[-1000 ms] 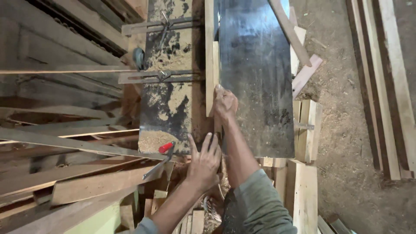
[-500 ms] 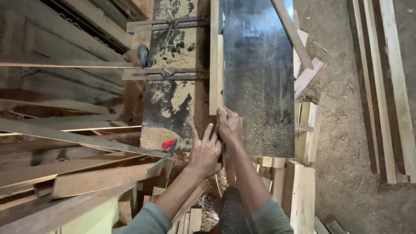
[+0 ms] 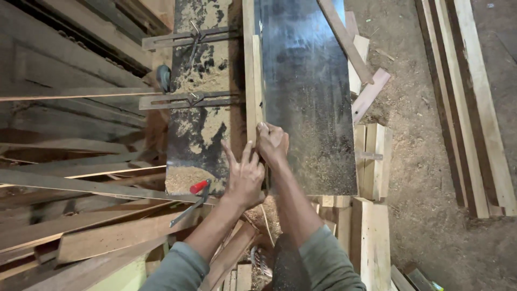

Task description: Cutting wooden strips using a table saw and clearing the workspace of offcuts.

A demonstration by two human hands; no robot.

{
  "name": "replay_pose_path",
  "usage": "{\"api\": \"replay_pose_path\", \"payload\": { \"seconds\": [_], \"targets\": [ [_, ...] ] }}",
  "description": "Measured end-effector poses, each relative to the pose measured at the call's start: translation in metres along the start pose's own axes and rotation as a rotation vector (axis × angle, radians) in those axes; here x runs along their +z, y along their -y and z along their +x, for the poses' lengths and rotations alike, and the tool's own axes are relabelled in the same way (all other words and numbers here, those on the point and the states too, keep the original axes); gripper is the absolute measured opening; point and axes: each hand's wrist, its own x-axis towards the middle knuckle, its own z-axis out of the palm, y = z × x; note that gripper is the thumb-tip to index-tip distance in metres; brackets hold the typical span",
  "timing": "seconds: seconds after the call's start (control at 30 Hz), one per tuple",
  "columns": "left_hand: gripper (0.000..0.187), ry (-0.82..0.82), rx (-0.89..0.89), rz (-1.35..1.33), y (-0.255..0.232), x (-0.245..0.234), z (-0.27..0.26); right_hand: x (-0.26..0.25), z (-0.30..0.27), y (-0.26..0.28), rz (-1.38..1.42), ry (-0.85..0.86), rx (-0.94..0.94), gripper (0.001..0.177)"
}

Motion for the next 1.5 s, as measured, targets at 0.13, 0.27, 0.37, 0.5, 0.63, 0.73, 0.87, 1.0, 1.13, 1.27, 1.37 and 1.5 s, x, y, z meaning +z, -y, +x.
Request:
{"api": "replay_pose_path", "payload": {
  "seconds": [0.13, 0.27, 0.37, 0.5, 0.63, 0.73, 0.87, 1.0, 1.13, 1.27, 1.37, 1.5],
  "targets": [
    [0.053, 0.031, -0.008, 0.036, 0.003, -0.001, 0.005, 0.015, 0.026, -0.018, 0.004, 0.002, 0.038, 0.039],
    [0.051, 0.042, -0.003, 0.026, 0.001, -0.011, 0.011, -0.017, 0.019, 0.007, -0.084, 0.076, -0.063, 0.044],
    [0.084, 0.174, -0.023, 0.107, 0.004, -0.014, 0.026, -0.054, 0.056, 0.011, -0.246, 0.242, -0.125, 0.057],
    [0.095, 0.326, -0.045, 0.030, 0.002, -0.034, 0.033, -0.106, 0.232, -0.087, 0.030, 0.088, 0.008, 0.039],
    [0.097, 0.156, -0.024, 0.085, 0.005, 0.001, 0.037, -0.189, 0.320, -0.049, -0.827, -0.456, -0.356, 0.053],
    [0.110, 0.295, -0.064, 0.012, 0.008, -0.007, 0.043, -0.196, 0.367, -0.060, -0.798, -0.313, -0.283, 0.079],
    [0.114, 0.390, -0.011, 0.027, 0.014, -0.003, 0.053, -0.183, 0.343, -0.038, -0.634, -0.041, -0.155, 0.024],
    [0.116, 0.320, -0.035, 0.055, 0.015, -0.002, 0.054, -0.186, 0.329, -0.051, -0.780, -0.197, -0.206, 0.045],
    [0.113, 0.370, -0.062, 0.061, 0.019, -0.002, 0.063, -0.209, 0.176, 0.007, -0.062, -0.113, 0.018, 0.015],
    [0.134, 0.396, -0.041, 0.087, 0.026, -0.002, 0.077, -0.233, 0.050, -0.022, -0.100, 0.056, 0.174, 0.015],
    [0.108, 0.287, -0.007, 0.126, 0.028, -0.008, 0.072, -0.227, -0.024, -0.050, 0.347, 0.153, 0.151, 0.054],
    [0.118, 0.267, -0.055, 0.094, 0.037, 0.021, 0.076, -0.208, -0.073, -0.096, 0.303, 0.251, 0.311, 0.066]
  ]
}}
